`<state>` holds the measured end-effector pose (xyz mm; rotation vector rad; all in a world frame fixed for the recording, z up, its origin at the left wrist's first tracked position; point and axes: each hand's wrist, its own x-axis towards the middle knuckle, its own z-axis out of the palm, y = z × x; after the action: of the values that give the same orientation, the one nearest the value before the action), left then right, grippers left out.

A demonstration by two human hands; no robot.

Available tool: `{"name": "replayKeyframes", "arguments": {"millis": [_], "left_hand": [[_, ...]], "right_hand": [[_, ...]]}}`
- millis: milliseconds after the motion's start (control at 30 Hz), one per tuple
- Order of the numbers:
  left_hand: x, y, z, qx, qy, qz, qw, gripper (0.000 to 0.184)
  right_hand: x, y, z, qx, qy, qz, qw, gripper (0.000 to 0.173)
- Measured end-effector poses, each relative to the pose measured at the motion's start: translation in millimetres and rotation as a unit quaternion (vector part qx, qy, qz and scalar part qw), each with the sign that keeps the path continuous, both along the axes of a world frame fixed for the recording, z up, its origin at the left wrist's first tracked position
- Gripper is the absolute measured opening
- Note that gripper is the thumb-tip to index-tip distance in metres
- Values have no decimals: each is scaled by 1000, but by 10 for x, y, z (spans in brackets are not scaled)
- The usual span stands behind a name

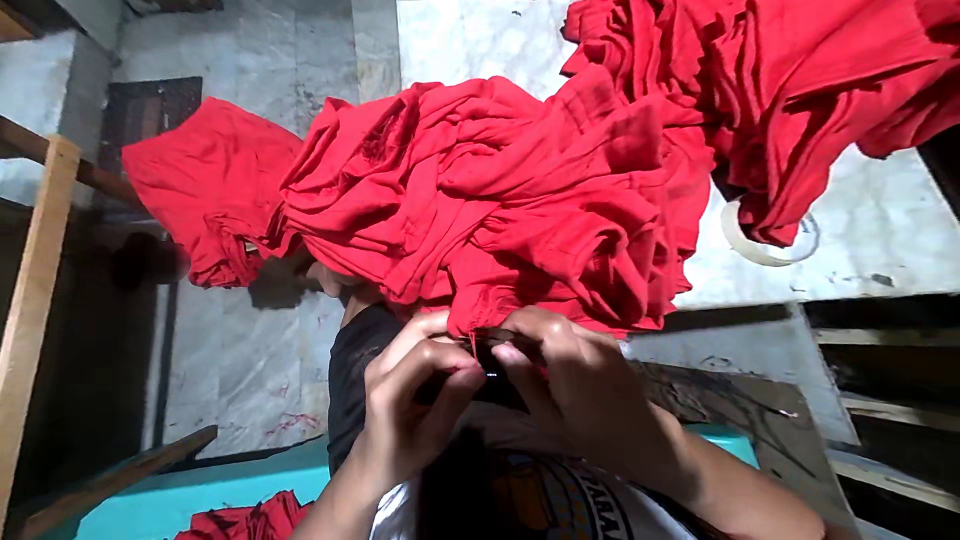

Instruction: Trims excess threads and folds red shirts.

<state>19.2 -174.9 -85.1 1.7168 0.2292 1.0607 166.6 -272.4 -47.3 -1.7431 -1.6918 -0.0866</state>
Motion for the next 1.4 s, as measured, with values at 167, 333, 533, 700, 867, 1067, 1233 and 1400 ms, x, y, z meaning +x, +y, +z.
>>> {"name": "replayKeyframes", "arguments": {"millis": [167,333,533,700,867,1067,1233,1400], "left_hand": [[12,6,-15,33,15,19,999,17],[-34,42,-22,-30,2,-9,999,39],[4,24,-24,-50,-4,-19,999,41],[0,30,-57,-4,26,0,1000,45],[27,34,-156,9,56,43,997,22],[-236,-182,20,187,125,156,962,10],[-178,-281,-97,78,109,-31,991,15],[58,-315,-308,-225,14,-278,934,31]], "right_hand": [[11,32,-17,4,-4,5,1000,29],[123,-98,-99,-68,169,70,981,29],[168,-29,-170,-64,234,60,968,31],[124,99,-172,-6,128,41,991,29],[142,155,-157,35,143,9,989,29],[298,101,-57,-23,116,22,993,32],[323,-61,-30,-22,99,26,994,34],[329,-139,-60,-3,91,10,996,32]]}}
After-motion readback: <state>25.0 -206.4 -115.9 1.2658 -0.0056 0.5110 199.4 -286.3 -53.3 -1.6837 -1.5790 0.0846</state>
